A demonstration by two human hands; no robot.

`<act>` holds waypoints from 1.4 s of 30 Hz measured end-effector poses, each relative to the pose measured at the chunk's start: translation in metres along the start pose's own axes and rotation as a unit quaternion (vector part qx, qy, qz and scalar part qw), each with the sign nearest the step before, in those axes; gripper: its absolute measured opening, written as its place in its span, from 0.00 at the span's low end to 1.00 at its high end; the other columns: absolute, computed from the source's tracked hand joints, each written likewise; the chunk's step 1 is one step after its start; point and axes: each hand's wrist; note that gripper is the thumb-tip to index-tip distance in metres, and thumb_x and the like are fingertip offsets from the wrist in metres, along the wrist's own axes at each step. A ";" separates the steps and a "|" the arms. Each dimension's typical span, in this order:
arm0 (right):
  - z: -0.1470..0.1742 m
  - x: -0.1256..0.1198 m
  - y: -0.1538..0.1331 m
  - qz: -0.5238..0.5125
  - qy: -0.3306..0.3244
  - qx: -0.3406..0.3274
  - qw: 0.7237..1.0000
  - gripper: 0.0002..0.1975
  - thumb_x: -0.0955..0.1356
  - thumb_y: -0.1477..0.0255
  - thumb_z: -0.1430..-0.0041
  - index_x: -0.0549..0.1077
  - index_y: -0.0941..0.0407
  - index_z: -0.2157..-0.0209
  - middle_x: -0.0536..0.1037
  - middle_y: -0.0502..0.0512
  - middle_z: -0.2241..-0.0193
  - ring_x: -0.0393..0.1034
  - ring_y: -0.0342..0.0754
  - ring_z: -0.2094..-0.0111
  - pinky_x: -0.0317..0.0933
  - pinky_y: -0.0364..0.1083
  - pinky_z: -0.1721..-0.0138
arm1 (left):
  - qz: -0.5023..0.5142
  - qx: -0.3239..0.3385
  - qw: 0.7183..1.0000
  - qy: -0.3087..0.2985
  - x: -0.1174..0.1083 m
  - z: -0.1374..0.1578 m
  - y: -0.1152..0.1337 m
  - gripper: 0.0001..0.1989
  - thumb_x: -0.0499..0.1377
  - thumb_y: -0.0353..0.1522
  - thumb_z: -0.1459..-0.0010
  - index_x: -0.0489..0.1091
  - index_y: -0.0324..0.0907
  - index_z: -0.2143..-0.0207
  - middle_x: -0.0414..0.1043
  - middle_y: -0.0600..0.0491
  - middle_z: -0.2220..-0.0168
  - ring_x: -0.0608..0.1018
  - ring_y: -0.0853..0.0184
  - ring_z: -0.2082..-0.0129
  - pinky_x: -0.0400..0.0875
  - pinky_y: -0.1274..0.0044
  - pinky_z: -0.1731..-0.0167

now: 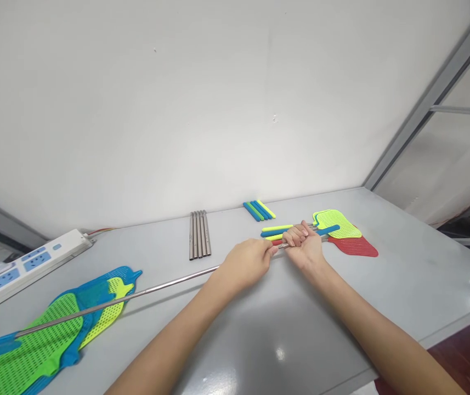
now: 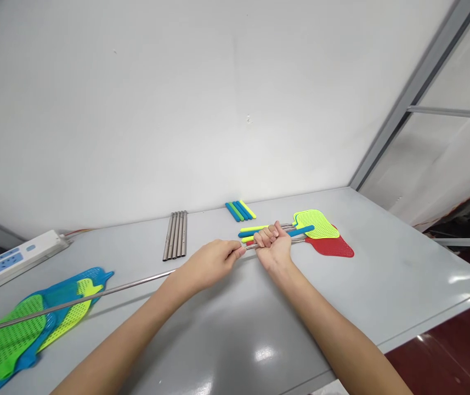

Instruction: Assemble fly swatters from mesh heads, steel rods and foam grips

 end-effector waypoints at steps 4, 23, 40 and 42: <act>0.000 -0.001 0.000 -0.008 0.009 0.017 1.000 0.20 0.51 0.74 0.42 0.45 0.56 0.87 0.43 0.44 0.91 0.35 0.38 0.89 0.41 0.39 0.89 | 0.054 -0.016 0.998 -0.012 -0.002 -0.001 0.000 0.18 0.41 0.39 0.44 0.60 0.43 0.81 0.62 0.55 0.81 0.63 0.69 0.82 0.50 0.79 0.82; 0.000 0.002 -0.004 -0.047 -0.013 0.007 0.999 0.19 0.53 0.71 0.42 0.44 0.56 0.86 0.42 0.42 0.90 0.35 0.38 0.89 0.44 0.39 0.89 | 0.187 -0.061 0.964 -0.180 -0.027 -0.002 -0.017 0.19 0.42 0.46 0.49 0.51 0.42 0.81 0.49 0.59 0.82 0.51 0.74 0.83 0.49 0.79 0.83; -0.002 -0.001 -0.006 -0.043 -0.015 0.005 0.999 0.19 0.52 0.72 0.42 0.43 0.56 0.85 0.41 0.42 0.89 0.36 0.38 0.89 0.43 0.39 0.89 | 0.183 -0.092 0.954 -0.220 -0.035 -0.002 -0.026 0.20 0.43 0.47 0.50 0.58 0.41 0.80 0.55 0.58 0.81 0.55 0.74 0.83 0.52 0.80 0.81; -0.002 -0.001 -0.007 -0.037 -0.014 -0.002 0.999 0.19 0.52 0.72 0.42 0.43 0.56 0.86 0.42 0.42 0.90 0.37 0.38 0.89 0.43 0.39 0.89 | 0.184 -0.093 0.950 -0.234 -0.036 -0.003 -0.029 0.20 0.43 0.47 0.50 0.58 0.41 0.80 0.56 0.58 0.81 0.55 0.74 0.83 0.52 0.80 0.81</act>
Point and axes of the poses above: each hand's wrist, its own z-axis away from the middle knuckle, its own x-axis out of the palm, y = z × x
